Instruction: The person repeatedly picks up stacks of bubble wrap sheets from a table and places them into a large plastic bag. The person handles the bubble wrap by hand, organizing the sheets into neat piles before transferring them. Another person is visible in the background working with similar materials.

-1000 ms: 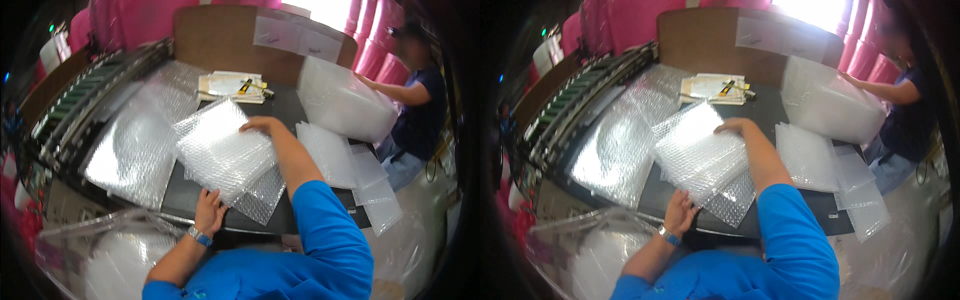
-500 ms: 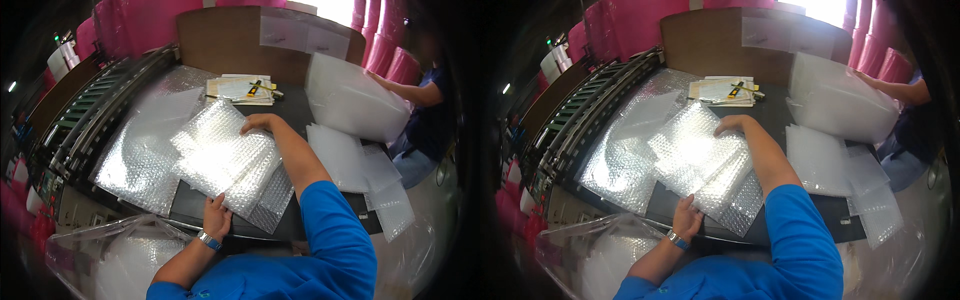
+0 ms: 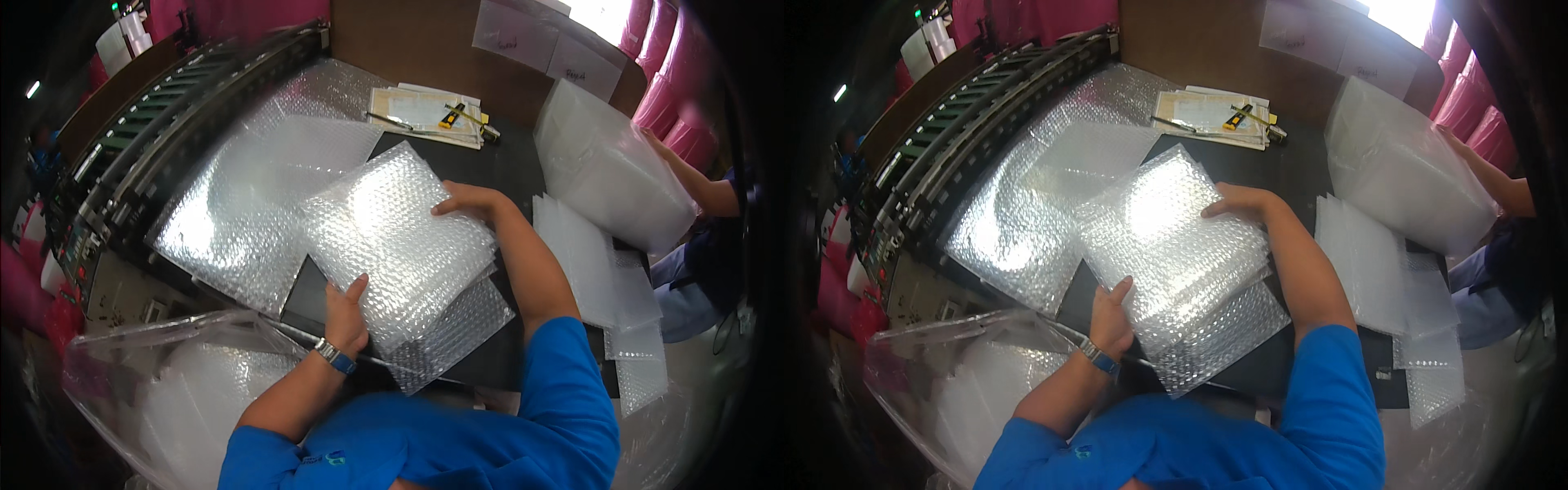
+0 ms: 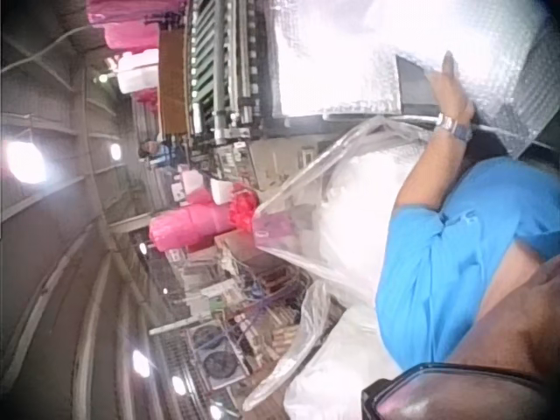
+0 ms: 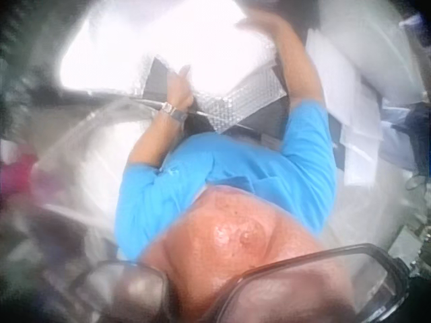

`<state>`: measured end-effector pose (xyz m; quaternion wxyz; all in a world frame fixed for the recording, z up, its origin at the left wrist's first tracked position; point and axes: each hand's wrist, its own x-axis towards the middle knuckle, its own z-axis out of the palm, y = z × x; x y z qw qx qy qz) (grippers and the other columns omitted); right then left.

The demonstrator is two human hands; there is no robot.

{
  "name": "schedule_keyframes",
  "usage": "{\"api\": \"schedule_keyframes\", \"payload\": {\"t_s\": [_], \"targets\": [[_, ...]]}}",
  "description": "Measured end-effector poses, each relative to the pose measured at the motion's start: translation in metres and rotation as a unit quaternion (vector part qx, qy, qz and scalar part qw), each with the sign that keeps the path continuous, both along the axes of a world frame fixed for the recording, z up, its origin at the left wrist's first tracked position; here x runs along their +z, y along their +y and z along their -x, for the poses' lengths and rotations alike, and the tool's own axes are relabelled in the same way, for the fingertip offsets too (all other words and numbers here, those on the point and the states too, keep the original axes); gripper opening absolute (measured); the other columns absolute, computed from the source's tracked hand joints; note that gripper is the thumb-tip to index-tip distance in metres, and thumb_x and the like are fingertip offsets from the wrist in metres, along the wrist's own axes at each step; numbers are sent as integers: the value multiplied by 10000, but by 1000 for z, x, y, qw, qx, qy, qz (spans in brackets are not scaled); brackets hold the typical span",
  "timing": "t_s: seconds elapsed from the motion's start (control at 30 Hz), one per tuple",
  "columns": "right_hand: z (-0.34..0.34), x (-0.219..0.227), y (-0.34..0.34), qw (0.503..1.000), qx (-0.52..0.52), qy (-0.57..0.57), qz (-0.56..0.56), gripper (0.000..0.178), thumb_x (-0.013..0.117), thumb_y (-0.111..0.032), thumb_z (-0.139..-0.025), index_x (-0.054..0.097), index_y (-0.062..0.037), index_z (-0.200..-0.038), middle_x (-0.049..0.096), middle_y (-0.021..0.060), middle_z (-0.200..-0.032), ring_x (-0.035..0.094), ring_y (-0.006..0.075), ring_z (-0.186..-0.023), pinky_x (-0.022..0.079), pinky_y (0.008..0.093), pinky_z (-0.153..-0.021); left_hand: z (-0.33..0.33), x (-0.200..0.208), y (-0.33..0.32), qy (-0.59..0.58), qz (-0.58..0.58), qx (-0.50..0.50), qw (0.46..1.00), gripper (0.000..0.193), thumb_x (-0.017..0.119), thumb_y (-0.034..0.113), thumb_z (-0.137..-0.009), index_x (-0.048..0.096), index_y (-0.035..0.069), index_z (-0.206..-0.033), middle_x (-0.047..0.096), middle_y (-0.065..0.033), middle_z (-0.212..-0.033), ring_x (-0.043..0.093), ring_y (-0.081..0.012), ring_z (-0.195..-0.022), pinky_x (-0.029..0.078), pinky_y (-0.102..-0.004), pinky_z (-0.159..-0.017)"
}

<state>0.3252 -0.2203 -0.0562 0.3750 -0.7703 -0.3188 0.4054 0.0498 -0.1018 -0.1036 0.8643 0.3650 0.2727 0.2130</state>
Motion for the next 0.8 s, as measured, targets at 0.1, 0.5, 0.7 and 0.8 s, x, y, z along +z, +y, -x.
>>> {"api": "schedule_keyframes", "payload": {"t_s": [0.1, 0.5, 0.7, 0.8], "targets": [[32, -9, -36, 995, -45, 80, -37, 832, 701, -167, -656, 226, 3, -1317, 409, 172, -1228, 430, 252, -1113, 347, 352, -943, 17, 3, 9, -9, -35, -65, 997, 541, 572, 32, -789, 269, -4, -1235, 460, -174, -1154, 497, -267, -1020, 449, -395, -845], [206, 17, -127, 904, -292, -24, -311, 1010, 754, -157, -450, 250, -14, -1313, 424, 143, -1214, 381, 271, -1165, 296, 364, -990, 55, 17, 8, -63, -298, -188, 934, 772, 683, 74, -695, 209, -7, -1299, 393, -171, -1231, 439, -236, -1105, 394, -354, -919], [208, 65, -127, 835, -258, -187, -448, 889, 829, -257, -522, 357, -24, -1239, 493, 109, -1124, 482, 242, -1049, 387, 377, -912, 44, 93, 24, -280, -458, -20, 843, 769, 740, 155, -675, 293, -37, -1270, 434, -154, -1204, 476, -206, -1064, 412, -310, -886], [171, 31, -150, 805, -186, -365, -429, 888, 838, -248, -502, 377, -5, -1222, 495, 110, -1122, 480, 236, -1057, 389, 375, -911, 46, 93, 45, -222, -479, -149, 836, 684, 755, 190, -663, 392, -37, -1196, 516, -123, -1093, 521, -193, -976, 426, -306, -849]]}}
